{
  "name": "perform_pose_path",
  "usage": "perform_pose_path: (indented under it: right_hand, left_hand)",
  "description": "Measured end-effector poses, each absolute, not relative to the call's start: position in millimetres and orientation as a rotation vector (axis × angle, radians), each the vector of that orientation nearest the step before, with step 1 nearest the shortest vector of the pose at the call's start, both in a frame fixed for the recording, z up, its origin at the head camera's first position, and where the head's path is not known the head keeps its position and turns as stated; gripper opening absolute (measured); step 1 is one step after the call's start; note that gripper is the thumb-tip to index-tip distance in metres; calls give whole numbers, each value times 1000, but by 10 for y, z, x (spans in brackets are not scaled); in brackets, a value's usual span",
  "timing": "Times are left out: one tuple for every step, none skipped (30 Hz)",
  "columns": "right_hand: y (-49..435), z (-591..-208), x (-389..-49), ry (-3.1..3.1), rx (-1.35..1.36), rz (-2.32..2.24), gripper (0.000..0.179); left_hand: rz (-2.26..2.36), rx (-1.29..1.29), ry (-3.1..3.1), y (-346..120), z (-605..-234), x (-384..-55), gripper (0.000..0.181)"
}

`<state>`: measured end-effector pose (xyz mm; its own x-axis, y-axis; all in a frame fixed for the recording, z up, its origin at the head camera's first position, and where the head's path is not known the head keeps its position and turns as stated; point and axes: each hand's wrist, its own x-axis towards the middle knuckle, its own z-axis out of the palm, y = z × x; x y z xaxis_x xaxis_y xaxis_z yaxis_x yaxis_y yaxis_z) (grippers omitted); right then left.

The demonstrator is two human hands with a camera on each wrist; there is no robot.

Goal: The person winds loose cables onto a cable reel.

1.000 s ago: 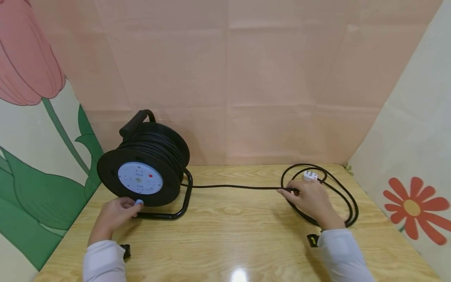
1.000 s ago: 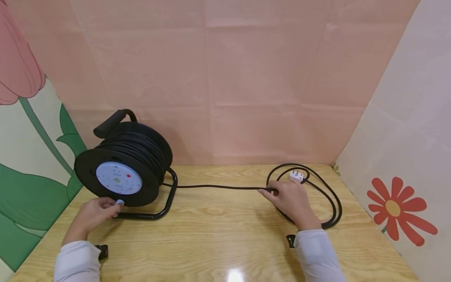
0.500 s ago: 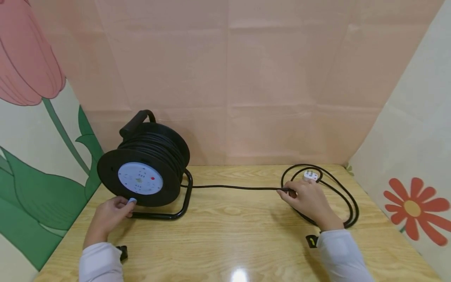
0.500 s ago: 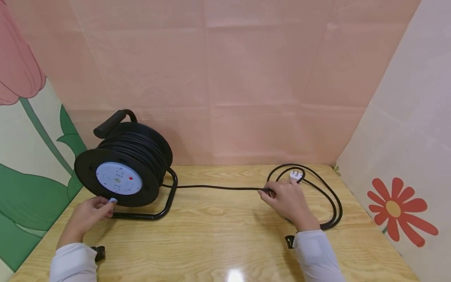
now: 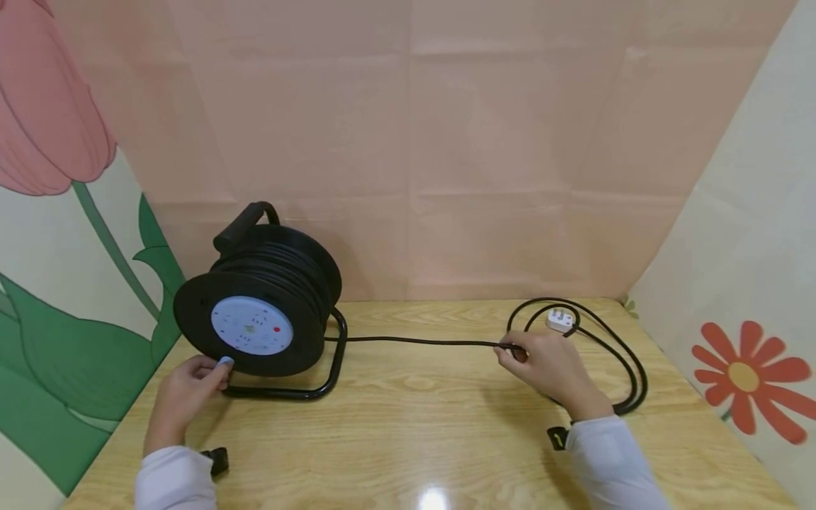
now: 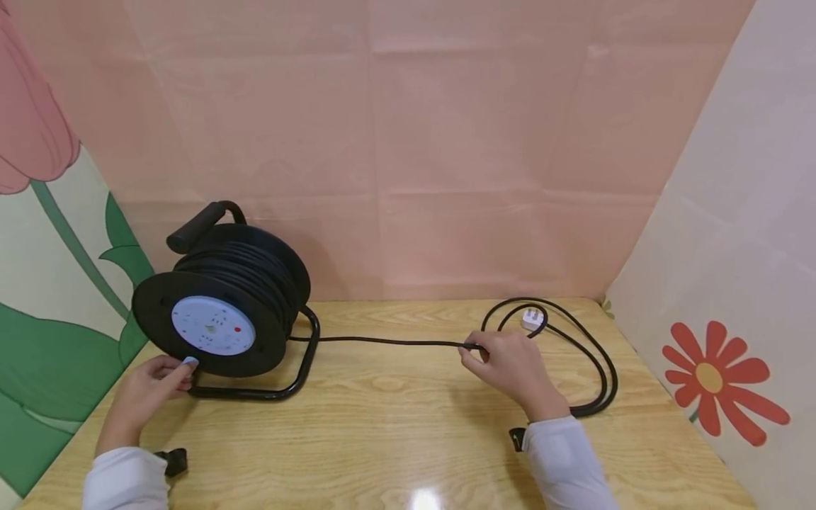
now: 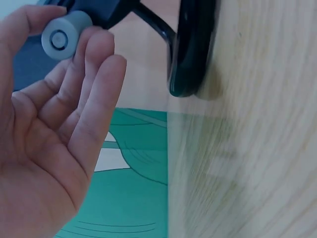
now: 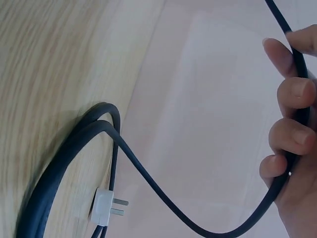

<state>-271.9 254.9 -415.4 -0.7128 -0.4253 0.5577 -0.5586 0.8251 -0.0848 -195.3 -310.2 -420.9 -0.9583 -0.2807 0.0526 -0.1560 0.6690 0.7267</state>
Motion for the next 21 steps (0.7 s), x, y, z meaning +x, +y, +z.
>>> perform_pose_path:
  right_hand:
    - [2540, -4156, -2721, -2471, 738, 338, 7]
    - [2532, -4158, -2722, -2464, 746, 336, 8]
    - [2527, -4160, -2726, -2453, 753, 328, 10]
    - [2523, -4161, -2729, -2444, 749, 317, 13]
    - [2521, -4165, -2730, -2435, 731, 309, 16]
    - [2521, -4168, -2731, -2424, 707, 299, 19]
    - [2521, -4168, -2732, -2412, 679, 290, 22]
    - [2521, -4167, -2732, -2401, 649, 282, 25]
    - [2522, -4168, -2731, -2394, 621, 275, 27]
    - [2523, -4170, -2731, -2393, 592, 268, 29]
    - [2523, -4171, -2730, -2392, 574, 263, 30]
    - [2522, -4172, -2731, -2395, 571, 257, 30]
    - [2520, -4172, -2730, -2401, 575, 248, 31]
    - [2520, -4176, -2732, -2409, 584, 236, 30]
    - [2520, -4177, -2734, -2419, 597, 229, 30]
    - [2521, -4179, -2737, -2428, 610, 228, 28]
    - [2519, -4179, -2738, -2435, 626, 229, 26]
    - [2516, -4179, -2737, -2438, 640, 230, 24]
    - [2512, -4179, -2735, -2438, 654, 232, 23]
    - [2505, -4180, -2731, -2438, 665, 235, 21]
    - [2494, -4180, -2725, -2439, 674, 241, 20]
  left_hand:
    - [-1194, 375, -2695, -3111, -4212, -1950, 56]
    - [-1233, 395, -2664, -3117, -4214, -1946, 56]
    - [-1274, 420, -2630, -3123, -4215, -1943, 57]
    - [-1309, 445, -2596, -3127, -4215, -1940, 57]
    - [-1348, 470, -2554, -3130, -4214, -1938, 57]
    - [-1380, 494, -2511, -3130, -4212, -1935, 56]
    - [-1416, 515, -2465, -3129, -4208, -1930, 55]
    - [-1467, 531, -2410, -3130, -4203, -1925, 54]
    - [-1522, 540, -2352, -3129, -4197, -1919, 52]
    - [-1585, 552, -2290, -3128, -4190, -1913, 50]
    - [-1650, 557, -2226, -3128, -4183, -1907, 47]
    - [-1709, 562, -2166, -3129, -4178, -1902, 45]
    - [-1766, 571, -2109, -3130, -4170, -1898, 43]
    - [-1814, 574, -2058, -3131, -4163, -1892, 40]
    - [-1851, 573, -2017, -3129, -4156, -1886, 38]
    - [-1878, 576, -1985, -3128, -4148, -1881, 37]
    - [-1893, 574, -1965, -3126, -4141, -1877, 36]
    - [-1908, 576, -1946, -3124, -4133, -1874, 35]
    - [-1919, 576, -1933, -3121, -4124, -1870, 33]
    - [-1935, 570, -1916, -3119, -4118, -1863, 32]
    - [-1950, 563, -1899, -3119, -4110, -1860, 30]
